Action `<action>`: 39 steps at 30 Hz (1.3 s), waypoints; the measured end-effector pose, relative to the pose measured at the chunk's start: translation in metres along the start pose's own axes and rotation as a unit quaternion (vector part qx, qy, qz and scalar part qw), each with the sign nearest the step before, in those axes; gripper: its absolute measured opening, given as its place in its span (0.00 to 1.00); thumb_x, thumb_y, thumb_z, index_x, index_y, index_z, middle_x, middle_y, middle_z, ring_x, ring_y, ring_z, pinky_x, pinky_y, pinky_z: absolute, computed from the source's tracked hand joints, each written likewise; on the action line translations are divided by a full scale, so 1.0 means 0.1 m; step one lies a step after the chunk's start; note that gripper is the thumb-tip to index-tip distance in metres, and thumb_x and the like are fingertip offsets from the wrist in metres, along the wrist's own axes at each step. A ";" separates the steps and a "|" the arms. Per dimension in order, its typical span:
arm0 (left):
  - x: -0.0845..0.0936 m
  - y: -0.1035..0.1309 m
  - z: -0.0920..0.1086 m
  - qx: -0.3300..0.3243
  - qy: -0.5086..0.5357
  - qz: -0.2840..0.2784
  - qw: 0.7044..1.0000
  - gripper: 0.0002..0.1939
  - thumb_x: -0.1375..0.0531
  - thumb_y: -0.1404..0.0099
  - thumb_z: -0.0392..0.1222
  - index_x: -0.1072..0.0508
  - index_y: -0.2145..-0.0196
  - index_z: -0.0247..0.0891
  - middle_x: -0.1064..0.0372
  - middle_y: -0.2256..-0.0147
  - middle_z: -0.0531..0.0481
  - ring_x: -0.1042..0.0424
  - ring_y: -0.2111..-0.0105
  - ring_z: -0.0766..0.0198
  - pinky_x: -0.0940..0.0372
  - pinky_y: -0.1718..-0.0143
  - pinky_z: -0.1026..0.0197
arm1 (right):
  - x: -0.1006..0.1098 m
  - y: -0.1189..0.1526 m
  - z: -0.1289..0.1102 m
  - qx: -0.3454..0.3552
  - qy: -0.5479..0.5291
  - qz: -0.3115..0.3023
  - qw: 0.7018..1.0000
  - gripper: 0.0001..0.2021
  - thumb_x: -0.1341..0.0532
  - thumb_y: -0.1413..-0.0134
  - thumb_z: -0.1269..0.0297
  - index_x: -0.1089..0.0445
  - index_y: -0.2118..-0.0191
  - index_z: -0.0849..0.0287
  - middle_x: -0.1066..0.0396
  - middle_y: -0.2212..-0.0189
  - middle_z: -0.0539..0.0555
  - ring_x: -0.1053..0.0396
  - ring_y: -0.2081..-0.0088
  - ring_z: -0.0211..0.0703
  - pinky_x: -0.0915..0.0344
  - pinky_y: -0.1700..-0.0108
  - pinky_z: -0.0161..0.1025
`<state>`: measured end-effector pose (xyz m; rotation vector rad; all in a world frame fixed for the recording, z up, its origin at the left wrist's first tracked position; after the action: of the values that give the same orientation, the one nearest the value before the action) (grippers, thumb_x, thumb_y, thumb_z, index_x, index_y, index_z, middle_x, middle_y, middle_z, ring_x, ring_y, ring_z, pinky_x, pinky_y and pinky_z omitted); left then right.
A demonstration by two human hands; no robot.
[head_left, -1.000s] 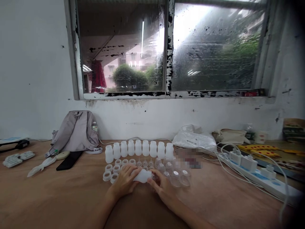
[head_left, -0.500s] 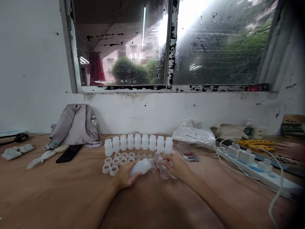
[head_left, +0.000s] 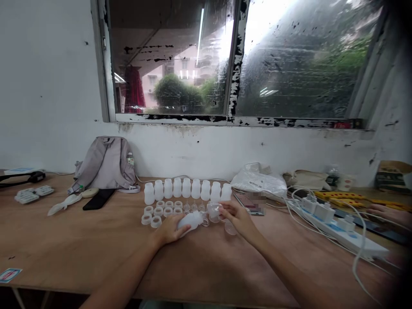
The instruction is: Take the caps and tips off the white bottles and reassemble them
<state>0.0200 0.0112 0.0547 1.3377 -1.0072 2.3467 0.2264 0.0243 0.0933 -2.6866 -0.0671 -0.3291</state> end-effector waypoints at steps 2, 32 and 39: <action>0.00 -0.01 0.04 -0.021 0.003 -0.006 1.000 0.19 0.55 0.37 0.53 0.35 0.64 0.36 0.32 0.69 0.48 0.33 0.69 0.61 0.43 0.67 0.63 | -0.09 -0.01 0.07 -0.012 -0.037 -0.026 0.999 0.21 0.36 0.64 0.51 0.34 0.65 0.60 0.29 0.73 0.53 0.31 0.73 0.41 0.32 0.69 0.41; -0.03 -0.02 0.09 -0.040 -0.046 0.008 0.998 0.17 0.56 0.37 0.51 0.36 0.64 0.35 0.32 0.70 0.47 0.33 0.70 0.60 0.43 0.68 0.61 | -0.49 -0.11 0.11 -0.044 0.001 -0.112 0.993 0.15 0.39 0.60 0.53 0.35 0.73 0.62 0.34 0.84 0.49 0.36 0.81 0.36 0.37 0.78 0.35; -0.04 0.00 0.12 -0.028 -0.036 -0.001 0.999 0.20 0.54 0.37 0.53 0.36 0.59 0.35 0.32 0.65 0.44 0.33 0.65 0.57 0.40 0.63 0.58 | -0.46 0.00 0.16 -0.024 -0.018 -0.112 0.993 0.17 0.39 0.58 0.52 0.34 0.69 0.62 0.34 0.79 0.50 0.35 0.78 0.37 0.36 0.77 0.35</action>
<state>0.0298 0.0034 0.0549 1.4110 -1.0843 2.2651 0.1854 0.0317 0.0684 -2.7380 -0.3791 -0.3552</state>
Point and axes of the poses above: each hand's wrist, its own y-axis away from the middle knuckle, its own x-axis out of the back of the hand, z = x × y, the point moved 8 cm from there along -y, towards the middle knuckle
